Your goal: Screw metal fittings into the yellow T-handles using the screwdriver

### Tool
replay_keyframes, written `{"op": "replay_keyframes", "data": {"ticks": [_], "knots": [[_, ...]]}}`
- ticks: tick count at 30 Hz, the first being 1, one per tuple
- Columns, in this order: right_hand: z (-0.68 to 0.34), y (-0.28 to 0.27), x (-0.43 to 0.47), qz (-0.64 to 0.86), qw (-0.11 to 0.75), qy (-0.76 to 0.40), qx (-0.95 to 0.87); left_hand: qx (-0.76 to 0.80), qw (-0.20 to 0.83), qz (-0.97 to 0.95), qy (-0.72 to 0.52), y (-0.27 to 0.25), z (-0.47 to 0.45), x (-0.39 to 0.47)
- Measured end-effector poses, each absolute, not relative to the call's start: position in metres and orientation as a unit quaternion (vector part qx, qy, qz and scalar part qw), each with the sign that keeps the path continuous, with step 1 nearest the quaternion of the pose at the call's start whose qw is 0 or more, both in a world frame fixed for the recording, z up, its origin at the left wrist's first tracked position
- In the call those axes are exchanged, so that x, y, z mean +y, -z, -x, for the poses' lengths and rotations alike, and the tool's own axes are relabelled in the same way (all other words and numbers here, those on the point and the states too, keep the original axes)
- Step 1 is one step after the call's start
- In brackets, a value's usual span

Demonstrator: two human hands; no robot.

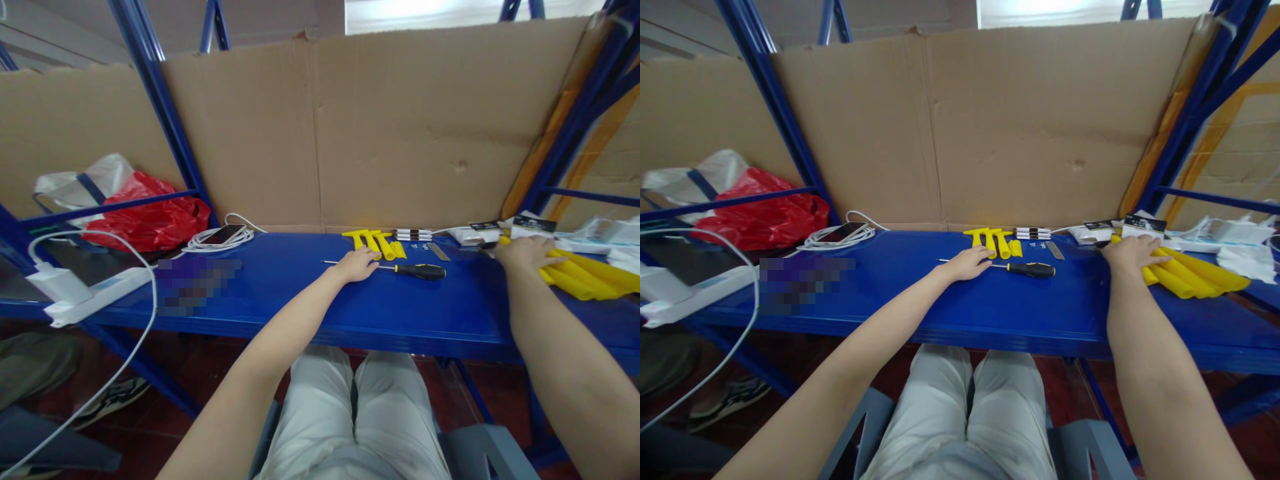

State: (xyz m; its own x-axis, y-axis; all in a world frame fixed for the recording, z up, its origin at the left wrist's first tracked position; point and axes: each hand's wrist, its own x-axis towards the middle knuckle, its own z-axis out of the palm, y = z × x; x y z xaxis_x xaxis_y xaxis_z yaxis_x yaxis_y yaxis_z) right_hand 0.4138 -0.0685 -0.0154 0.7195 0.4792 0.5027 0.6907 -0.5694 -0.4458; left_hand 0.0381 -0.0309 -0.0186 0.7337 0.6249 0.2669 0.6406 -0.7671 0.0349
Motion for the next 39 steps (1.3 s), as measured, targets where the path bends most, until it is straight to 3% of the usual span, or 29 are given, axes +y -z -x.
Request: {"op": "replay_keyframes", "data": {"ticks": [4,9,17,23,29,39], "knots": [[-0.397,0.0,-0.07,0.866,0.416,0.113,-0.254,-0.344,0.021,0.929,0.133,0.018,-0.038,-0.032],[-0.399,-0.003,-0.064,0.824,0.49,0.137,-0.249,-0.339,0.014,0.928,0.152,0.019,-0.038,-0.031],[-0.411,0.0,-0.054,0.736,0.546,0.221,-0.334,-0.334,0.02,0.93,0.151,0.021,-0.038,-0.028],[-0.391,-0.018,-0.061,0.71,0.57,0.208,-0.357,-0.337,0.017,0.929,0.151,0.02,-0.039,-0.029],[-0.353,-0.025,-0.064,0.671,0.543,0.178,-0.473,-0.33,0.001,0.918,0.218,0.02,-0.042,-0.028],[-0.286,-0.012,-0.059,0.584,0.433,0.235,-0.645,-0.312,0.0,0.901,0.301,0.016,-0.042,-0.028]]}}
